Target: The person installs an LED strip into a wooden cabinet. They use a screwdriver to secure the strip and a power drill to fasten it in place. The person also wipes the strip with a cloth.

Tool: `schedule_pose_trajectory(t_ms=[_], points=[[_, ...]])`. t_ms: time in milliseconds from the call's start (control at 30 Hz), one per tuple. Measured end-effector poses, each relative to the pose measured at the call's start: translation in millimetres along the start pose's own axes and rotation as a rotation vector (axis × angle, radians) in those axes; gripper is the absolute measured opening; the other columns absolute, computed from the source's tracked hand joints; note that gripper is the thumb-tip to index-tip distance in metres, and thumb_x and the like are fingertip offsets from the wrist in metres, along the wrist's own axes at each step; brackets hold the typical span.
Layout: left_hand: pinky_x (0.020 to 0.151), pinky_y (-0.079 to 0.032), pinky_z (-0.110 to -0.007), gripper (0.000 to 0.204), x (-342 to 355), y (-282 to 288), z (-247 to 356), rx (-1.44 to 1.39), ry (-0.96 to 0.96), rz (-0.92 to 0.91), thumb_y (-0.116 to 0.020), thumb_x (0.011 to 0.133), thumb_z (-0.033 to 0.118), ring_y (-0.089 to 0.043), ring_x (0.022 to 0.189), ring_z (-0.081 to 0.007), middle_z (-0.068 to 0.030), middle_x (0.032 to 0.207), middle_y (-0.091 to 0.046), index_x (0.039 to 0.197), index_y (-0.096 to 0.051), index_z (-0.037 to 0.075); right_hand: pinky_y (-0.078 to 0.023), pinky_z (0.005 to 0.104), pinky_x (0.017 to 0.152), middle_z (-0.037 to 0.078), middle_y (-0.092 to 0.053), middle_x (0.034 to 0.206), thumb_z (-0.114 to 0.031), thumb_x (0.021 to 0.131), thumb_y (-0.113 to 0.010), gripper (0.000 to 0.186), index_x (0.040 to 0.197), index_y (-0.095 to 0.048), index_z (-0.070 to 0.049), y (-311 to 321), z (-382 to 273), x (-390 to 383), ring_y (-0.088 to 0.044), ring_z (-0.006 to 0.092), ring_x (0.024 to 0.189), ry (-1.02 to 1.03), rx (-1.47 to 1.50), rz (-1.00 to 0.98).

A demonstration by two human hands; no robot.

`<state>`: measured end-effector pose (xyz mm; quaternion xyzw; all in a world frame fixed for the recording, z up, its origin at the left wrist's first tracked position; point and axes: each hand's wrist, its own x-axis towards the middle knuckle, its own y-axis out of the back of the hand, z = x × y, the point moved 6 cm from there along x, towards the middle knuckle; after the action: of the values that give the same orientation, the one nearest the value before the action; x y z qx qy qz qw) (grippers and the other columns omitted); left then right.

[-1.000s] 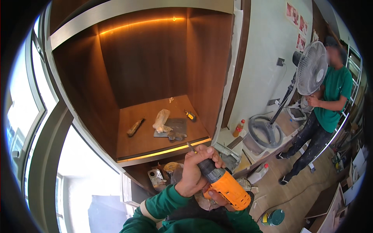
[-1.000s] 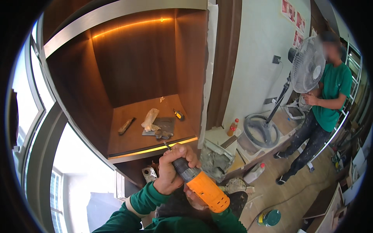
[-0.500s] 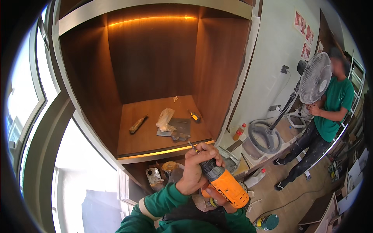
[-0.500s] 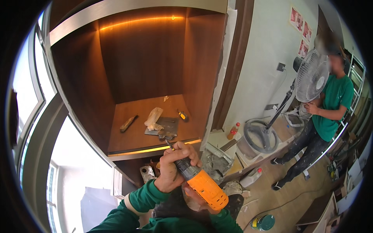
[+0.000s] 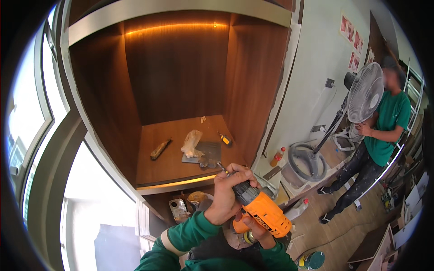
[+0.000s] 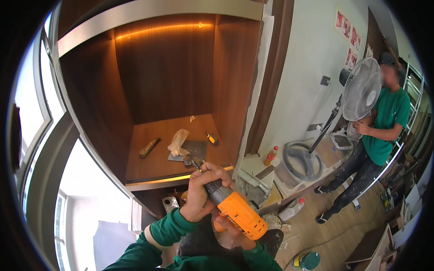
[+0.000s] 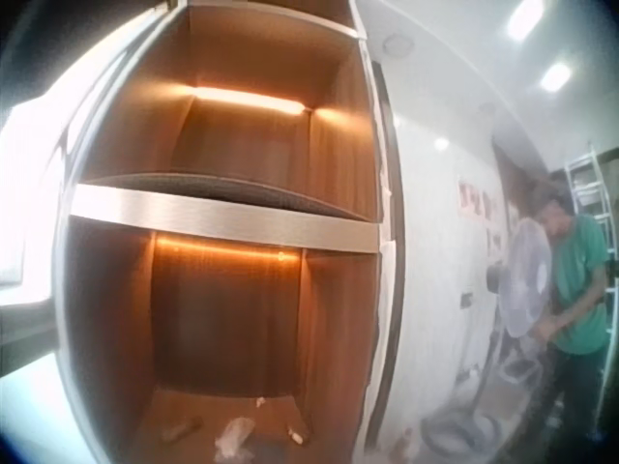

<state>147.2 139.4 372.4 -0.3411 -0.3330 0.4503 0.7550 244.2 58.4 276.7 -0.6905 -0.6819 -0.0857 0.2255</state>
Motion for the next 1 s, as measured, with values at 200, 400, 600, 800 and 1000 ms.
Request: schedule_pose_trajectory(t_ms=[200,400,600,800,1000], points=[[0.073,-0.053,-0.035,0.015,47,-31,69,0.159,-0.075,-0.1,-0.063,0.09,0.014,-0.063,0.078,-0.0207,-0.0118,0.082,-0.061,0.087,-0.056,0.0,-0.051,0.0275,0.073,0.007,-0.066,0.095,-0.012,0.095,-0.06,0.024,0.117,-0.056,-0.002,-42,-61,74,-0.063,0.0137,0.081,0.036,0.074,-0.119],[0.071,-0.054,-0.033,0.031,128,-59,154,0.471,-0.186,-0.25,-0.065,0.092,0.031,-0.063,0.078,-0.016,-0.0085,0.089,-0.063,0.101,-0.06,0.002,-0.052,0.0305,0.065,0.012,-0.067,0.102,-0.022,0.095,-0.06,0.033,0.122,-0.055,-0.004,-79,-102,199,-0.063,0.0177,0.07,0.189,0.125,-0.002],[0.057,-0.051,-0.026,0.039,219,-88,193,0.697,-0.328,-0.294,-0.075,0.083,0.033,-0.062,0.07,-0.0135,-0.0082,0.085,-0.062,0.099,-0.058,0.002,-0.049,0.0284,0.058,0.008,-0.066,0.094,-0.026,0.089,-0.07,0.032,0.111,-0.061,-0.004,-86,-108,315,-0.06,0.0136,0.063,0.37,0.071,0.165],[0.052,-0.048,-0.027,0.039,278,-84,209,0.607,-0.406,-0.324,-0.073,0.085,0.033,-0.06,0.066,-0.0136,-0.0069,0.085,-0.061,0.104,-0.057,0.002,-0.049,0.0282,0.057,0.004,-0.062,0.087,-0.02,0.087,-0.072,0.028,0.106,-0.062,-0.003,-82,-96,402,-0.058,0.0137,0.061,0.393,0.078,0.178],[0.031,-0.036,-0.025,0.028,310,-89,210,0.537,-0.358,-0.333,-0.068,0.088,0.032,-0.054,0.044,-0.0117,-0.0048,0.069,-0.063,0.092,-0.063,0.005,-0.049,0.029,0.054,0.006,-0.063,0.089,-0.012,0.086,-0.072,0.03,0.111,-0.06,-0.002,-76,-91,448,-0.058,0.0145,0.061,0.425,0.173,0.222]])
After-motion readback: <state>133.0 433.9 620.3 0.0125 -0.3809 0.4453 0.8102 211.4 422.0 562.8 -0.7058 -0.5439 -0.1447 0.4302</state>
